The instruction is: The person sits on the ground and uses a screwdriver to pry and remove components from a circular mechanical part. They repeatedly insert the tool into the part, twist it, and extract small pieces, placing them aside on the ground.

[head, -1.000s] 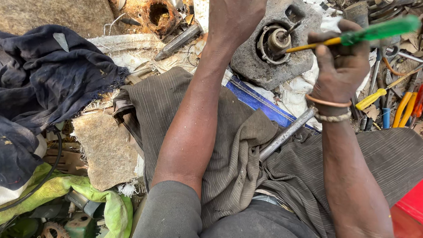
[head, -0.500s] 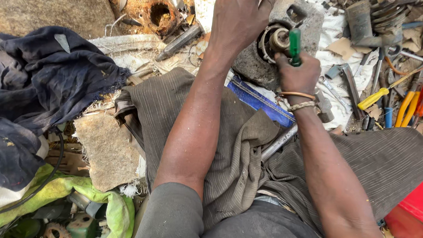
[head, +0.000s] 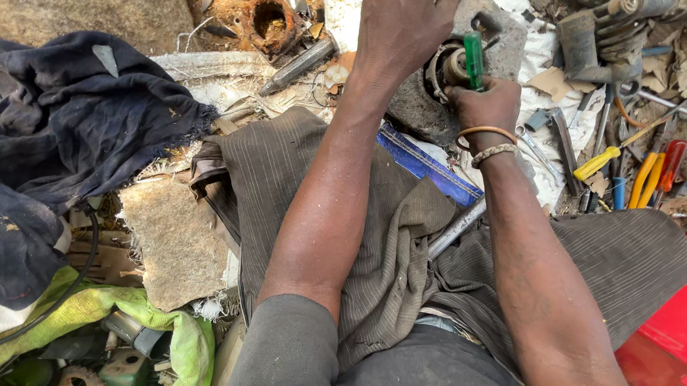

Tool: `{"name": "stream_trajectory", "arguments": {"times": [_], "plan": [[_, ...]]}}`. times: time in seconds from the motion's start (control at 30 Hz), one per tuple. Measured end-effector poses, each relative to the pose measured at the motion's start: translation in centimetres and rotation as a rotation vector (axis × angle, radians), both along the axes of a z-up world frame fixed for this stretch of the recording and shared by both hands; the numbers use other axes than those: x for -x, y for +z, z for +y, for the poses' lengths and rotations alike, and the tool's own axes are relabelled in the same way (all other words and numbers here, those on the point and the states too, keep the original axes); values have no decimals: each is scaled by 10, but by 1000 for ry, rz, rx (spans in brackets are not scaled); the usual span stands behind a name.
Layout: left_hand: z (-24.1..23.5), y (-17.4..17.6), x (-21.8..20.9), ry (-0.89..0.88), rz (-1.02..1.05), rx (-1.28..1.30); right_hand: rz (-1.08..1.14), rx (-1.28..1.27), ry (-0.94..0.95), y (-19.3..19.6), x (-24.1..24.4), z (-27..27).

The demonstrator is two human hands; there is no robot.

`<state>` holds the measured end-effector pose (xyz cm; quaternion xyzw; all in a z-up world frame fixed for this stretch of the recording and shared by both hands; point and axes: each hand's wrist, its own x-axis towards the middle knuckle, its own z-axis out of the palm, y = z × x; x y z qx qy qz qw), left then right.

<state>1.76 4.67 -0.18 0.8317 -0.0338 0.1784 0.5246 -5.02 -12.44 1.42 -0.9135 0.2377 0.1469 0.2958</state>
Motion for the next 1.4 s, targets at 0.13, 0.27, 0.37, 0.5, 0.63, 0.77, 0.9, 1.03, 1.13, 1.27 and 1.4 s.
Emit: {"name": "stream_trajectory", "arguments": {"times": [0.13, 0.27, 0.37, 0.5, 0.63, 0.77, 0.9, 1.03, 1.13, 1.27, 1.4], "plan": [[3, -1, 2, 43, -92, -10, -28, 38, -21, -2, 6, 9], [0, -1, 0, 47, -59, 7, -134, 71, 23, -3, 6, 9], [0, -1, -2, 32, -43, 21, -92, 78, 5, -3, 7, 9], [-1, -2, -3, 8, -15, 29, -108, 48, 12, -3, 10, 9], [-2, -7, -3, 87, -159, -14, -155, 46, 13, -6, 11, 9], [-3, -8, -5, 50, -81, -13, 20, 18, -94, -6, 8, 5], [0, -4, -5, 85, -37, 6, 18, 12, -60, -4, 7, 1], [2, 0, -6, 64, -72, -19, -20, -114, -66, 2, 14, -10], [9, -5, -4, 39, 97, -76, -289, -223, -62, 6, 20, -16], [-2, -18, 4, -103, 441, -266, -106, -189, -71, 4, 27, -23], [-24, -33, 14, -237, 514, -368, -95, -281, -187, -10, 24, -19]]}}
